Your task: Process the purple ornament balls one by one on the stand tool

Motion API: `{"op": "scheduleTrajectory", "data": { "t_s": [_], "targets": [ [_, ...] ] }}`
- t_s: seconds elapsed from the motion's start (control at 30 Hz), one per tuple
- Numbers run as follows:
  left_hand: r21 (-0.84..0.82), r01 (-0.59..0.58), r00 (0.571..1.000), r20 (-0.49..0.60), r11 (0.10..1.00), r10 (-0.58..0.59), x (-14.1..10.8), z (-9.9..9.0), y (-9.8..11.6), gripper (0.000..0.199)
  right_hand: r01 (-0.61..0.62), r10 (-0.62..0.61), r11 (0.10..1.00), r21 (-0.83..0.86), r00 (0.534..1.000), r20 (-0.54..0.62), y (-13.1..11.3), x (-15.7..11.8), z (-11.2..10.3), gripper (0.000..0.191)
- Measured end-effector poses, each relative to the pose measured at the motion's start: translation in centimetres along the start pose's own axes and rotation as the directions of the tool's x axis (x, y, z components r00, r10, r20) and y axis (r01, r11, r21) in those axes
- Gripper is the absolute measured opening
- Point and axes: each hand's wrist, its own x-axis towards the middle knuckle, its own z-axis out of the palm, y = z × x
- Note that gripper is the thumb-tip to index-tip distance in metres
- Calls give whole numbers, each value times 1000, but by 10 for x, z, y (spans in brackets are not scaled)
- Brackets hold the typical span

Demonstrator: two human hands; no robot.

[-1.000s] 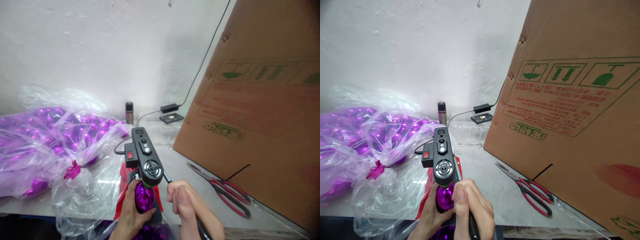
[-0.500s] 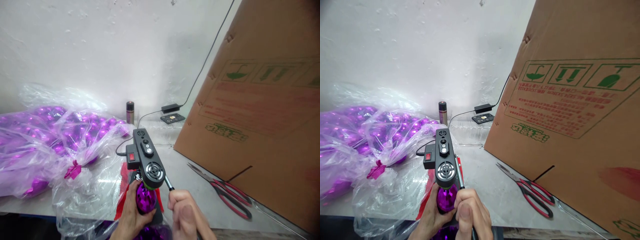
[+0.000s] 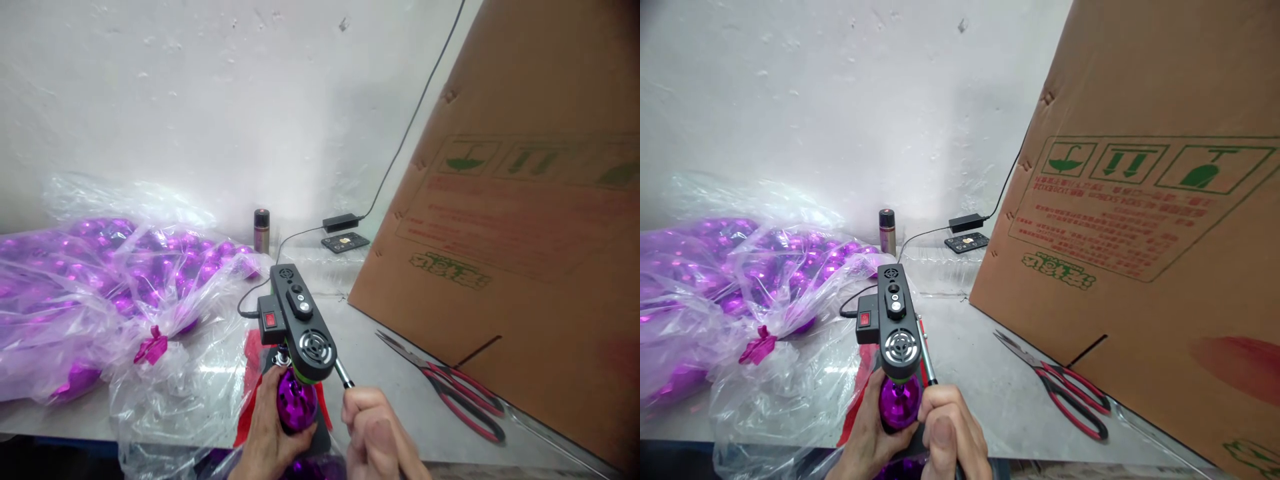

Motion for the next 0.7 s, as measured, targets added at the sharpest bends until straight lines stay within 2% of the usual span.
{"op": "scheduleTrajectory", "data": {
  "t_s": [0.1,0.17,0.4,0.53,0.7],
  "targets": [
    [22,-16,999,48,1000,15,1,-3,-9,94,116,-116,993,18,993,26,10,6,-4,56],
    [31,-18,998,64,999,16,1,-4,-14,93,146,-146,989,21,989,32,13,8,-5,54],
    [46,-47,998,44,998,45,0,-3,-19,91,152,-152,988,1,988,13,21,7,-7,58],
    [56,-63,998,19,996,62,1,-1,-13,88,153,-153,988,-21,988,-22,26,0,-6,62],
    [64,-21,998,-53,998,25,-2,8,-3,91,160,-162,987,-30,982,-97,31,-15,3,63]
  ]
}}
